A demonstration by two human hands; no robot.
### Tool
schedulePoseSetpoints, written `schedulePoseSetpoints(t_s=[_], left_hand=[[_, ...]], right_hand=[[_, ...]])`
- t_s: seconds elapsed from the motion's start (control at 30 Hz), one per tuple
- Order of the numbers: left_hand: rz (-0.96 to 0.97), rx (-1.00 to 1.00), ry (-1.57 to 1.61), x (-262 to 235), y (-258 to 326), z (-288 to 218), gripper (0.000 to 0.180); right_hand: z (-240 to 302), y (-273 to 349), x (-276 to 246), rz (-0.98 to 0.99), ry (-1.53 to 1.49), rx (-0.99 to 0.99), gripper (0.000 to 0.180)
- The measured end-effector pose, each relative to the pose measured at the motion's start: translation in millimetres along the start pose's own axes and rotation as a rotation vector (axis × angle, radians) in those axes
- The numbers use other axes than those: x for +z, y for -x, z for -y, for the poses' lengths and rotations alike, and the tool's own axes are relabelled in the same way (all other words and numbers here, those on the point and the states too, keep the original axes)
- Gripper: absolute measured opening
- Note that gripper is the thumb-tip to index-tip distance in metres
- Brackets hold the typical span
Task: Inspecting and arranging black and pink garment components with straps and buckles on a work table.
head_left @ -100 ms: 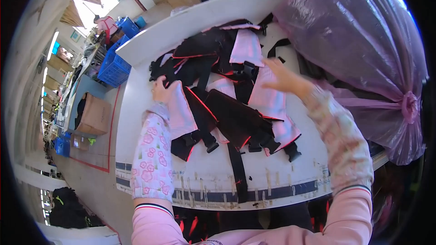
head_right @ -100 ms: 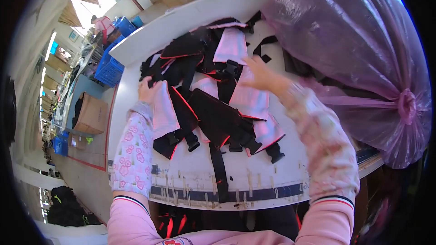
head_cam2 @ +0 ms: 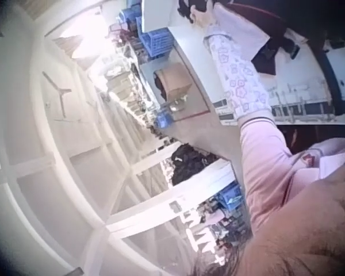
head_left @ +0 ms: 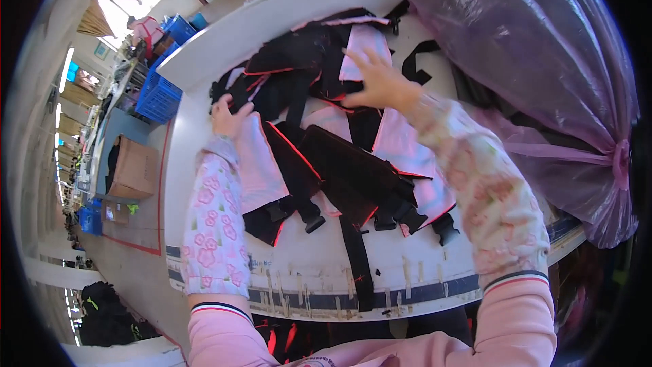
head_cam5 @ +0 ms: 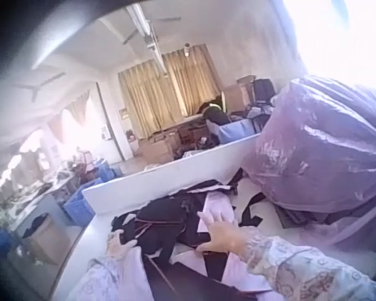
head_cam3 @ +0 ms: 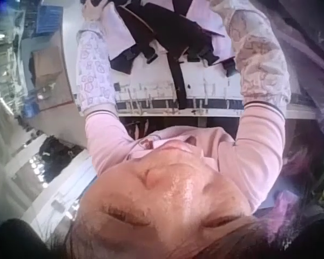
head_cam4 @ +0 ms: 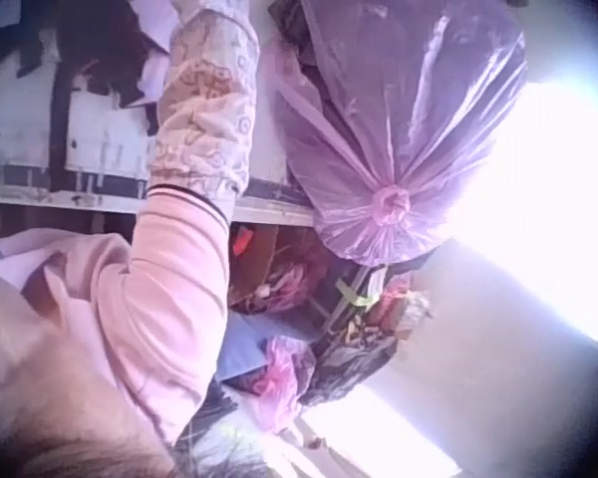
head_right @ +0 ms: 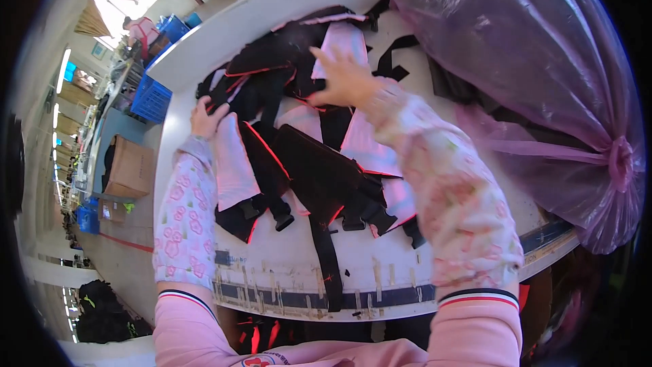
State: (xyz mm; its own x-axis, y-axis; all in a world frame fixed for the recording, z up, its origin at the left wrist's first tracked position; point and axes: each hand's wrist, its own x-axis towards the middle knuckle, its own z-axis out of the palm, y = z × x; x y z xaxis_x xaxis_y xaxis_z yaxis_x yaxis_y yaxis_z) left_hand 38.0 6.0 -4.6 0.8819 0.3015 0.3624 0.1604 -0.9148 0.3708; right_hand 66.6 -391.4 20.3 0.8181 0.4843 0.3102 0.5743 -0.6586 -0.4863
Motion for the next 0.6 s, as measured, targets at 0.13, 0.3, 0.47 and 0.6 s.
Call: schedulePoseSetpoints(t_s=[0.13, 0.3, 0.47, 0.6], left_hand=[[0.139, -0.103, -0.134, 36.6, -26.5, 21.9, 0.096], [0.420, -0.200, -0.207, 71.7, -21.6, 32.5, 0.101], [0.393, -0.121, -0.230, 58.4, 21.9, 26.2, 0.096], [0.411, -0.101, -0.194, 46.3, 82.1, -3.6, 0.096]], right_hand=[[31.1, -53.8, 69.0, 0.121, 0.181, 0.127, 0.111], [23.3, -72.0, 112.4, 0.273, 0.353, 0.240, 0.104], [25.2, -50.6, 106.8, 0.402, 0.414, 0.175, 0.088], [29.4, 6.0, 95.5, 0.442, 0.386, 0.171, 0.083]])
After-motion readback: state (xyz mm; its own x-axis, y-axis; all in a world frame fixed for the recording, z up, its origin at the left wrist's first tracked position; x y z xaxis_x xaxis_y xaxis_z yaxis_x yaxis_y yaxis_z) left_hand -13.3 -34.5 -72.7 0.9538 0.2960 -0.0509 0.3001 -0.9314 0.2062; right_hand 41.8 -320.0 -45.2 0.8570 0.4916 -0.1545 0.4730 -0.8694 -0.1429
